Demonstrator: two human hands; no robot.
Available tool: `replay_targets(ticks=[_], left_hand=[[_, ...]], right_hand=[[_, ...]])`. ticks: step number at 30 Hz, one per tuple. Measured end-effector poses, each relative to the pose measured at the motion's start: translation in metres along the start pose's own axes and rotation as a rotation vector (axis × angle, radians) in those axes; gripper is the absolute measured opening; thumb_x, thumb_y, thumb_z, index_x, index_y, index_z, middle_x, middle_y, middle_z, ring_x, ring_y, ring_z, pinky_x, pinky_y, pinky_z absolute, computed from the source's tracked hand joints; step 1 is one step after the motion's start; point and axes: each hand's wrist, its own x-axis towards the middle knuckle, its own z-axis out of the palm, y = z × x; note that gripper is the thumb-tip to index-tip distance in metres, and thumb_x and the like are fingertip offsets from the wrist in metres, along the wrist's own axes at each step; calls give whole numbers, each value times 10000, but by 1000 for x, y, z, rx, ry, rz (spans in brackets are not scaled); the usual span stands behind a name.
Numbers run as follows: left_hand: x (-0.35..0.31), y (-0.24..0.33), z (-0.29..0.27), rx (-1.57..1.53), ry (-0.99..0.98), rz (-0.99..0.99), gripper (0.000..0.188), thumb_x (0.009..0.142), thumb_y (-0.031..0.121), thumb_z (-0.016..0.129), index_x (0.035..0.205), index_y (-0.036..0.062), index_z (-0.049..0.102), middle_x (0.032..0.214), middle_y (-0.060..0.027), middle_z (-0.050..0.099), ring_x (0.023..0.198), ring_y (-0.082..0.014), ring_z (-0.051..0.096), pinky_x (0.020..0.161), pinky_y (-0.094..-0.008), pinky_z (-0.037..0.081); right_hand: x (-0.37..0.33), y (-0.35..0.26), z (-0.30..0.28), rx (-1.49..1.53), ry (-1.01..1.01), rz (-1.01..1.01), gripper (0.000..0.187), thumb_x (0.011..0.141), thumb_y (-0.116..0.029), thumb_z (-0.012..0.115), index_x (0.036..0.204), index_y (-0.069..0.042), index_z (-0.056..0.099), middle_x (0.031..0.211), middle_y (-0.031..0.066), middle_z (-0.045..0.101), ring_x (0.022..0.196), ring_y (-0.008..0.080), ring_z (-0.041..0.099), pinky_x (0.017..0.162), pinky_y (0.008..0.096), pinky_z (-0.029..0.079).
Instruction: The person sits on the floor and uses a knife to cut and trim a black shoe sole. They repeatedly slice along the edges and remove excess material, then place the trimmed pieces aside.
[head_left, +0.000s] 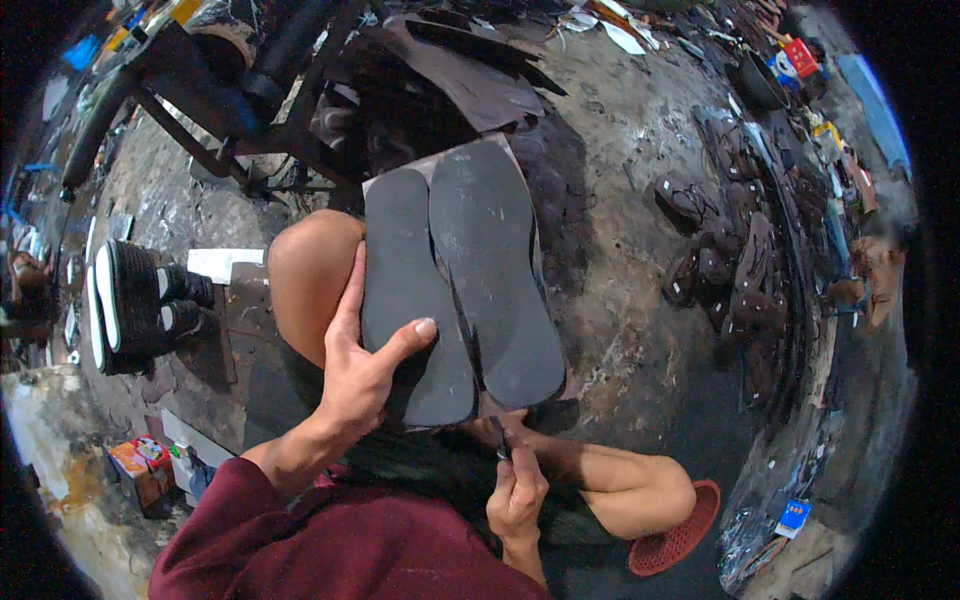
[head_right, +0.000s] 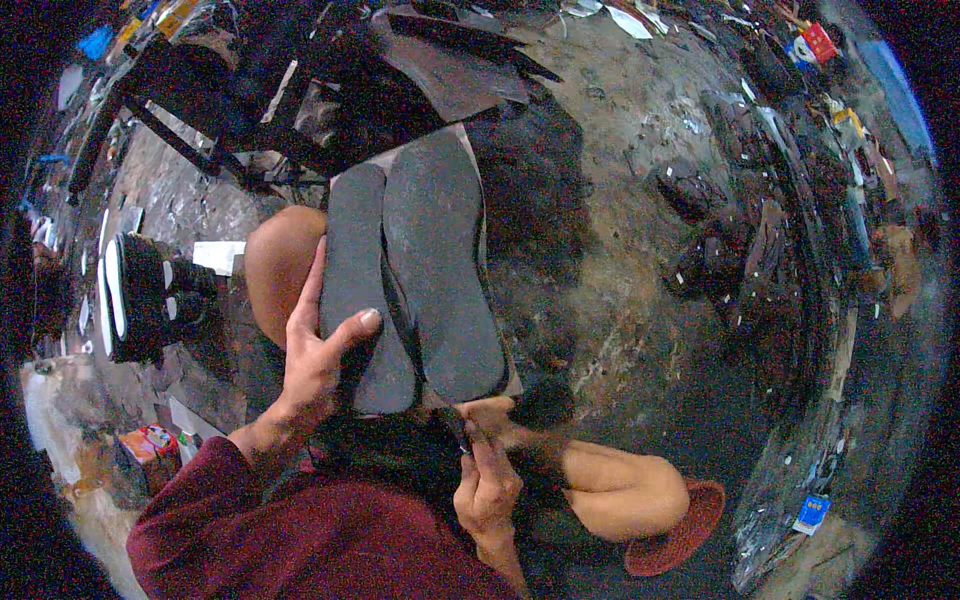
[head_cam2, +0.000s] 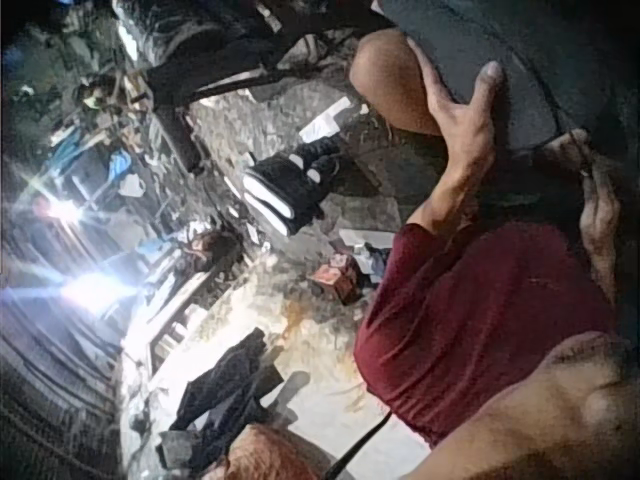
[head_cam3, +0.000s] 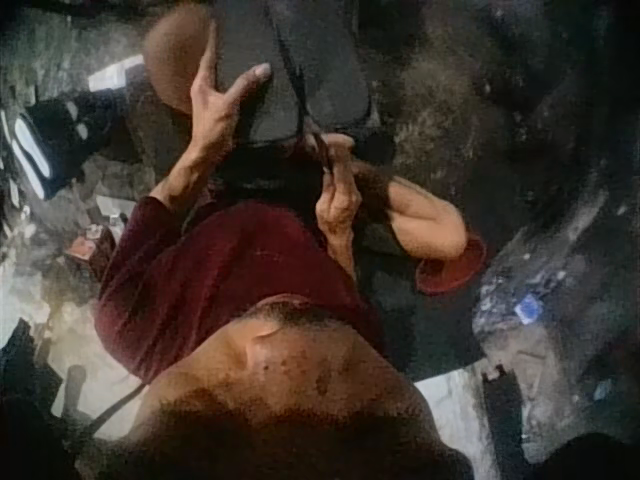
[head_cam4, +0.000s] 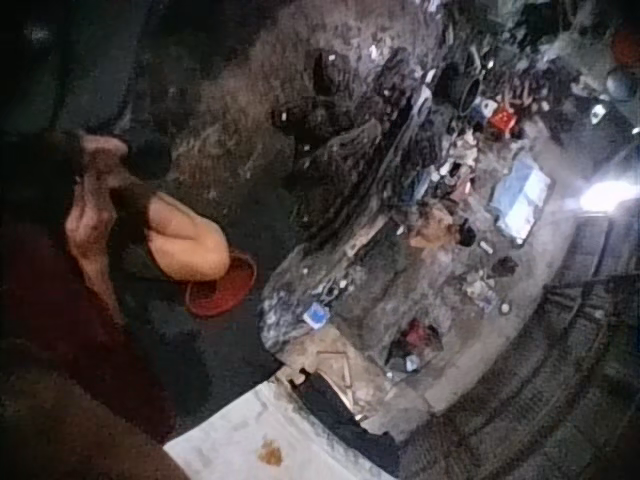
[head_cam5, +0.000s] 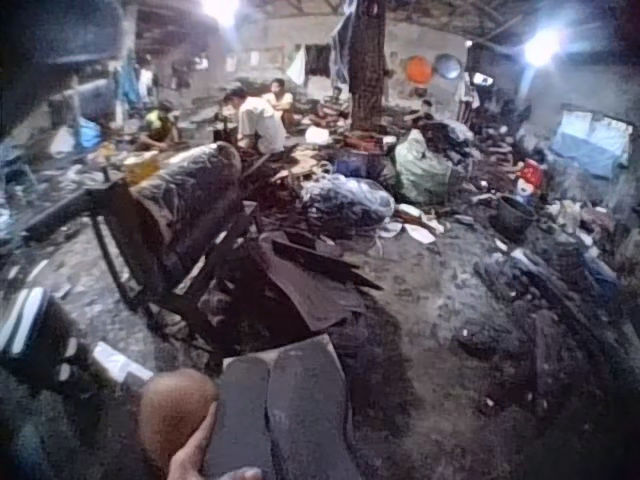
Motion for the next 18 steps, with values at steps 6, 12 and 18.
replay_targets(ticks=[6, 12, 18], left_hand=[[3, -1, -5, -58, -21, -34, 960, 763, 49, 765, 1516, -6, 172, 1458, -164, 375, 1275, -218, 447, 1061, -340, 381], [10, 2, -8, -30, -31, -61, 990, 742, 50, 783, 1518, -1, 170, 1476, -163, 357, 1298, -223, 426, 1078, -343, 360], [13, 0, -13, -5, -32, -31, 1006, 725, 44, 792, 1518, -1, 173, 1486, -171, 342, 1320, -233, 402, 1098, -343, 330]], right_hand=[[26, 7, 4, -69, -62, -107, 304, 917, -53, 511, 1201, 41, 565, 1033, 244, 638, 870, 427, 632, 755, 432, 496], [39, 27, 0, -153, -138, -151, 158, 858, -64, 573, 1003, -19, 615, 875, 182, 650, 741, 395, 617, 647, 447, 478], [63, 20, -8, -73, -338, 50, 183, 824, -131, 614, 991, -58, 636, 858, 165, 665, 767, 403, 639, 699, 494, 503]])
